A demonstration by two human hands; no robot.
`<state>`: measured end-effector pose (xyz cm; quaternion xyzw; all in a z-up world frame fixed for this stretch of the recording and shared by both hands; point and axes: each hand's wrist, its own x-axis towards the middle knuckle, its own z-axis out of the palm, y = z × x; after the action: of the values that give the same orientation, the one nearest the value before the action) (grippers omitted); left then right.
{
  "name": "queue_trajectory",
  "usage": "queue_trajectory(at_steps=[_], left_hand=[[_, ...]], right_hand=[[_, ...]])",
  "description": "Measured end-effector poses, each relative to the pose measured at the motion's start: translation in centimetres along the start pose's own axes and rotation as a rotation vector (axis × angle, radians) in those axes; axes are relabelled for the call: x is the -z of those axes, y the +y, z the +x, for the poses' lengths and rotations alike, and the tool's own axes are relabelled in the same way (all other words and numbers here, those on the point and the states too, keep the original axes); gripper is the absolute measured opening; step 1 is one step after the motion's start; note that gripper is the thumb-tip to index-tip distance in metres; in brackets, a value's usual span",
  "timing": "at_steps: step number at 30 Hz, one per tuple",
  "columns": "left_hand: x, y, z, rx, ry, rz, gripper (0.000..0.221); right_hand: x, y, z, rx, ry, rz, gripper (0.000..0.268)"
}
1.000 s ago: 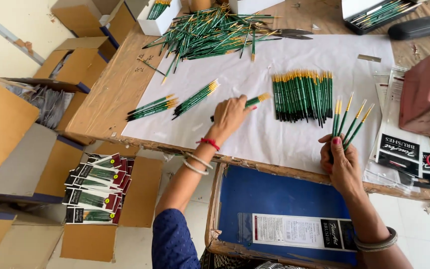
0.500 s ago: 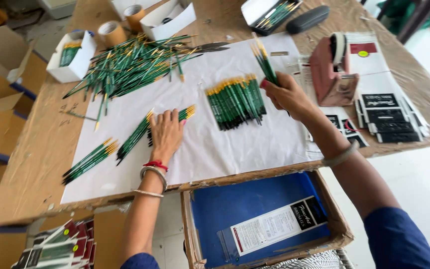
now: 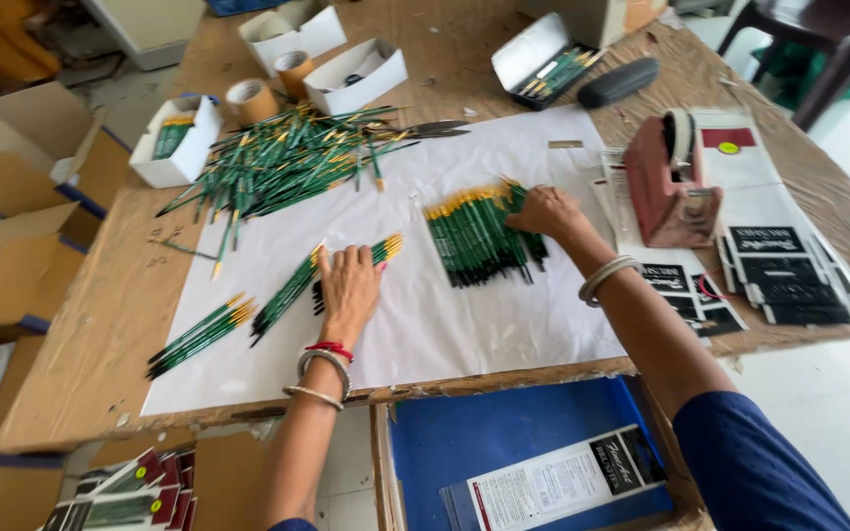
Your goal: The person sorts paintbrushes into small bundles and places them into plastic sleeves along with a paper insert.
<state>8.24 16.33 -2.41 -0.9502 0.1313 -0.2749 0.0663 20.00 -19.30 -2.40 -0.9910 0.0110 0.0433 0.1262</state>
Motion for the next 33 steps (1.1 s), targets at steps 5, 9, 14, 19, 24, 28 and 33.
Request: queue_trajectory(at_steps=[5,9,14,19,24,28,33], left_hand=[[-1.1,-0.1,-0.1,0.046,0.033,-0.055,0.034],[-1.8,-0.3,-0.2,0.054,0.042,-0.091,0.034],[-1.8,-0.4,-0.9,0.087,0.028,-0.134,0.033],[0.5,0.1,-0.8,0.052,0.044,-0.119,0.031],[2.0,3.8,0.4,-0.024,0.361,-0.381,0.056],[8.5,12.0,0.3,-0.105,-0.025,-1.155,0.077],[7.3,18.2,0.5,-0.391,-0.52,-1.772,0.044]], right_hand=[[-4.4,2.7,4.4,-0.002,0.075,-0.089,0.062],[-8.0,6.1,6.9,0.113,0.269,-0.13,0.053],[-1.3,5.3,-1.0,0.189,0.292,0.061,0.04],[5.1,2.0,-13.7,0.543,0.473,0.606,0.029],[-0.9,2.8,-23.4,0.658,0.237,1.372,0.015],[-3.6,2.9,-23.0,0.568,0.059,1.29,0.017],[-9.2,5.3,-19.6,0.37,-0.085,1.031,0.016]])
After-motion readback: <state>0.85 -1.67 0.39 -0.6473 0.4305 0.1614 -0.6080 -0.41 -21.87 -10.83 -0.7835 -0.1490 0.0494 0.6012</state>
